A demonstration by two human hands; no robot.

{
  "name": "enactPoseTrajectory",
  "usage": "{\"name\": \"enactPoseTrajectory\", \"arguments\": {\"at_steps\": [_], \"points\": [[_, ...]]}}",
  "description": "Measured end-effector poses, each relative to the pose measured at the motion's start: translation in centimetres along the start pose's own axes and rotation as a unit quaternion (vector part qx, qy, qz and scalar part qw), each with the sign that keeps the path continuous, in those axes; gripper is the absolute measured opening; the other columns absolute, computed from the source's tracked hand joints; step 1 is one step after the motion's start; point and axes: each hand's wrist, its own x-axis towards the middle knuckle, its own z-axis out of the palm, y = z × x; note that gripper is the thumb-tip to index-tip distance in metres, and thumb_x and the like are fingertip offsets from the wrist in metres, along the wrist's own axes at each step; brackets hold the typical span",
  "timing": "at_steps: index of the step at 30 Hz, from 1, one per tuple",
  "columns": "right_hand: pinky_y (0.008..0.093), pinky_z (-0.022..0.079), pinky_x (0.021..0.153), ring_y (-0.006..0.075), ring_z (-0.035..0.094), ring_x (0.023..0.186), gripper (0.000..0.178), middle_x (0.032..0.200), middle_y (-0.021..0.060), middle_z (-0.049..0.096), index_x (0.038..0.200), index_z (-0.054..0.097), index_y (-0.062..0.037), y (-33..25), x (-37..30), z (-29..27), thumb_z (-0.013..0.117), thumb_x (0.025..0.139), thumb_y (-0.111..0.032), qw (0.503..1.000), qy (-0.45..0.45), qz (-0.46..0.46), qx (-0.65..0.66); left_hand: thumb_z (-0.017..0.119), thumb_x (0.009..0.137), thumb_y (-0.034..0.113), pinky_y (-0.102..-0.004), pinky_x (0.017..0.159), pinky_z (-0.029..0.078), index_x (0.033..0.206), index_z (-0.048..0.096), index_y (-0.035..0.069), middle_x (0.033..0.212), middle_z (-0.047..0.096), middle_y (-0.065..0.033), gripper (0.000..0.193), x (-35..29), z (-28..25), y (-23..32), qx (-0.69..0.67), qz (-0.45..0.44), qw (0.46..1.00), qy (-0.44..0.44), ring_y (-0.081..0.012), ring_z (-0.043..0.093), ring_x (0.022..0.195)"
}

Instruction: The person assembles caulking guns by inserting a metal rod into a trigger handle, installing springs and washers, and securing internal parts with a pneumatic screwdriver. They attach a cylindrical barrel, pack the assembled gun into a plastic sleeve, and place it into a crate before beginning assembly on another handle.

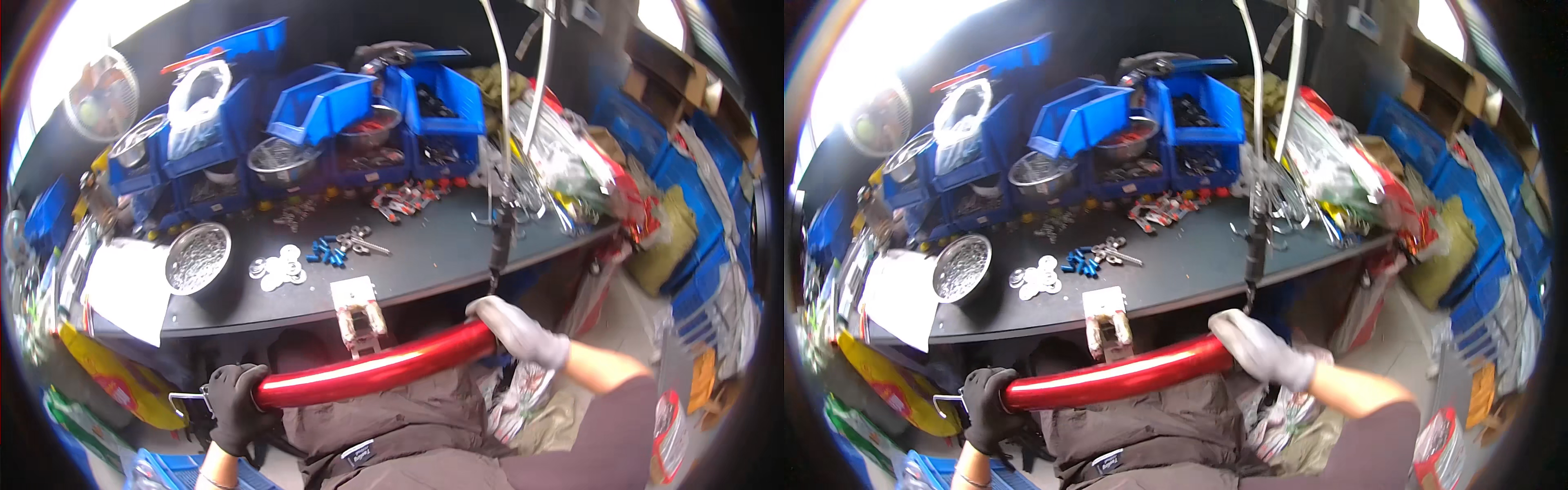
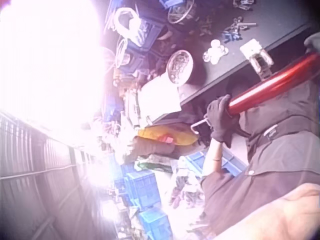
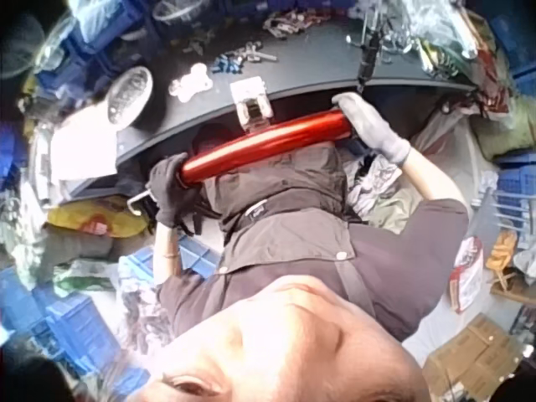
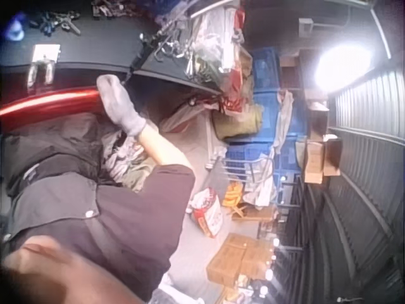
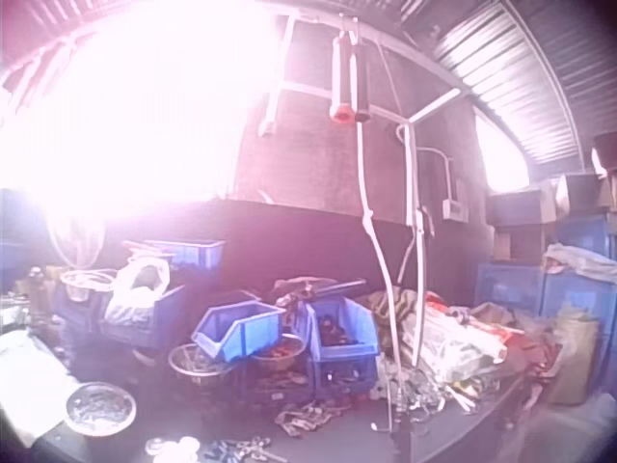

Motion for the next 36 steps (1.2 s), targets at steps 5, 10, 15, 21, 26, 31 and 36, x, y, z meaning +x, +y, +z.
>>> {"name": "enactPoseTrajectory", "arguments": {"at_steps": [5, 10, 15, 21, 26, 31, 36], "points": [[0.0331, 0.051, 0.069, 0.0256, 0.063, 0.07, 0.028, 0.089, 0.0164, 0.061, 0.103, 0.056, 0.0014, -5.1, 2.2, -2.9, 0.062, 0.081, -0.015, 0.98, 0.15, -0.112, 0.072, 0.079, 0.052, 0.022, -0.0415, 0.079, 0.046, 0.105, 0.063, 0.011, 0.092, 0.066, -0.0099, 0.056, -0.9, -0.4, 0.0, -0.133, -0.004, 0.99, -0.053, -0.0316, 0.063, 0.084], [0.026, 0.045, 0.065, 0.0087, 0.052, 0.064, 0.021, 0.073, 0.0048, 0.057, 0.098, 0.058, 0.0026, -3.0, 3.1, -0.9, 0.046, 0.084, -0.007, 0.957, 0.202, 0.111, 0.175, 0.08, 0.051, 0.017, -0.0429, 0.079, 0.045, 0.108, 0.059, 0.011, 0.092, 0.065, -0.0083, 0.062, 0.4, 1.2, 0.9, -0.028, 0.0, 0.999, 0.026, -0.0322, 0.062, 0.087], [0.0216, 0.044, 0.052, 0.0133, 0.056, 0.06, 0.078, 0.082, 0.0088, 0.064, 0.105, 0.062, -0.0026, -6.1, 9.1, -4.6, 0.026, 0.094, -0.071, 0.768, 0.125, 0.233, 0.583, 0.083, 0.059, 0.015, -0.0371, 0.081, 0.05, 0.112, 0.057, 0.006, 0.098, 0.065, -0.0099, 0.06, -0.7, 1.9, 1.2, -0.213, -0.115, 0.964, 0.11, -0.0272, 0.064, 0.088], [0.0245, 0.053, 0.066, 0.0118, 0.065, 0.08, 0.041, 0.096, 0.0091, 0.07, 0.121, 0.059, -0.0033, -5.7, 7.9, 8.5, 0.035, 0.107, -0.034, 0.864, -0.04, 0.217, 0.454, 0.072, 0.075, 0.017, -0.0296, 0.077, 0.05, 0.114, 0.056, 0.001, 0.096, 0.062, -0.0076, 0.045, 3.7, -0.8, 4.0, -0.591, -0.291, 0.751, 0.038, -0.0169, 0.061, 0.086], [0.0234, 0.049, 0.064, 0.009, 0.06, 0.07, 0.046, 0.084, 0.0053, 0.065, 0.108, 0.065, 0.0, -7.9, 5.2, 11.7, 0.038, 0.107, -0.036, 0.741, -0.063, 0.259, 0.616, 0.071, 0.08, 0.024, -0.0393, 0.095, 0.05, 0.123, 0.055, -0.002, 0.114, 0.063, -0.0146, 0.052, 4.1, -3.0, 4.6, -0.749, -0.28, 0.591, 0.108, -0.0251, 0.062, 0.107], [0.0202, 0.031, 0.048, 0.002, 0.036, 0.051, 0.042, 0.06, -0.0054, 0.046, 0.102, 0.063, 0.0045, -9.9, 4.1, 8.1, 0.042, 0.104, -0.032, 0.744, 0.011, 0.273, 0.609, 0.068, 0.087, 0.023, -0.0494, 0.106, 0.044, 0.126, 0.056, 0.002, 0.124, 0.061, -0.0155, 0.046, 3.3, -4.3, 2.4, -0.837, -0.237, 0.472, 0.146, -0.0312, 0.057, 0.12], [0.0178, 0.029, 0.047, 0.0022, 0.038, 0.052, 0.048, 0.064, -0.0041, 0.047, 0.109, 0.06, 0.0045, -11.5, 5.8, 8.4, 0.039, 0.104, -0.039, 0.809, 0.138, 0.292, 0.49, 0.07, 0.089, 0.027, -0.0464, 0.099, 0.049, 0.108, 0.057, 0.007, 0.101, 0.063, -0.0063, 0.031, 5.9, -1.1, 3.8, -0.827, -0.242, 0.415, 0.292, -0.0247, 0.061, 0.1]]}}
